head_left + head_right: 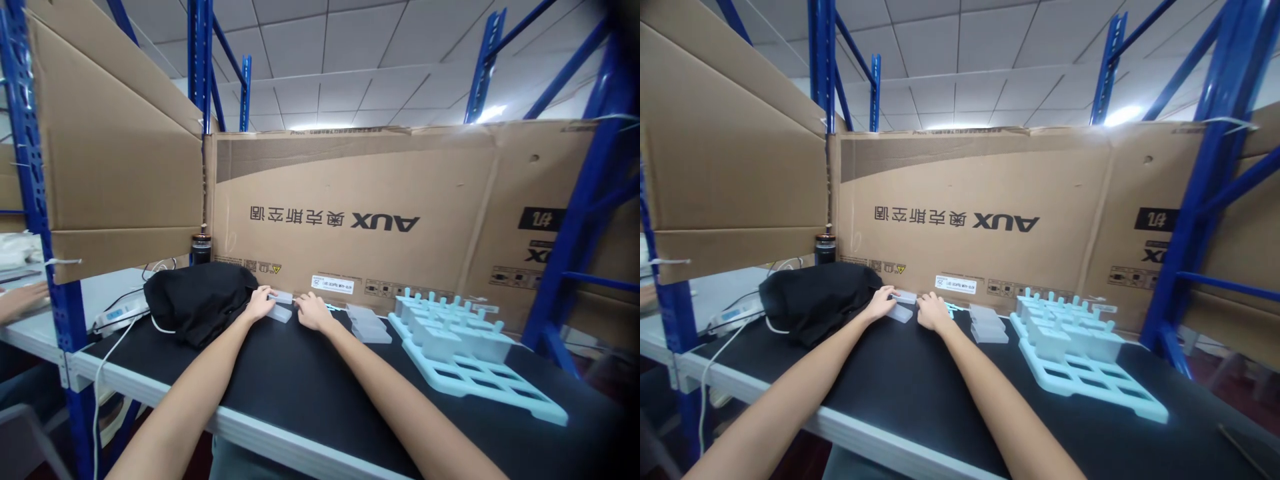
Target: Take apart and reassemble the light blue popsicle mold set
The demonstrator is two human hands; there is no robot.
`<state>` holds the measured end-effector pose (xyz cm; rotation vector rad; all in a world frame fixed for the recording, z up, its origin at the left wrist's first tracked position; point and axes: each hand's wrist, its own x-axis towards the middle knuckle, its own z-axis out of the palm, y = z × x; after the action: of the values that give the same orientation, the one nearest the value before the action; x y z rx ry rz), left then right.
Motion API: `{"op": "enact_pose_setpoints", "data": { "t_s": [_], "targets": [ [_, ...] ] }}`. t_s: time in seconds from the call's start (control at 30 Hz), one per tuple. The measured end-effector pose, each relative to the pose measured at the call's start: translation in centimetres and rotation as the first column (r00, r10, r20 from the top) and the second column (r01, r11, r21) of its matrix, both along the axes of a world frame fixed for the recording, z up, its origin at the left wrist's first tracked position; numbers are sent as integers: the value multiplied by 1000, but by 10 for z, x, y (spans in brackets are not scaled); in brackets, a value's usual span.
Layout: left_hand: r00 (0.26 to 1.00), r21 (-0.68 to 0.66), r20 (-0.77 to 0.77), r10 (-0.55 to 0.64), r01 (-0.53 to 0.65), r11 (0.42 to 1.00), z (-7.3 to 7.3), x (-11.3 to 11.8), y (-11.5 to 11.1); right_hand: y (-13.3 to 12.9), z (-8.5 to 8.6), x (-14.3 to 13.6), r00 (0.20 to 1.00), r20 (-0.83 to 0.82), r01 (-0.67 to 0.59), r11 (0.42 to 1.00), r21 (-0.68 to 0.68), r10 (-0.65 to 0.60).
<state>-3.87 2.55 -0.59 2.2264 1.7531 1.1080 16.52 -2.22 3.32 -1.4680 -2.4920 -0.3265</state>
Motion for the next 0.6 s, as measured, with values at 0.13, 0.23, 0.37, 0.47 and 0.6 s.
{"op": "enact_pose_setpoints", "data": {
  "t_s": [0.13,0.23,0.37,0.47,0.6],
  "targets": [
    [997,-15,-55,-48,47,999,1,2,-3,4,6,15,996,81,40,999,-30,-37],
    [993,-14,-92,-71,70,997,2,3,-3,5,9,14,991,110,80,997,-11,-78],
    [993,-24,-110,-33,30,999,4,7,0,2,13,11,987,130,91,995,39,-96],
    [994,-47,-109,4,-9,999,5,11,4,-6,21,18,989,131,68,996,60,-75],
    [994,-84,-95,51,-59,995,4,14,7,-38,44,47,991,132,5,991,137,-23]
  ]
}}
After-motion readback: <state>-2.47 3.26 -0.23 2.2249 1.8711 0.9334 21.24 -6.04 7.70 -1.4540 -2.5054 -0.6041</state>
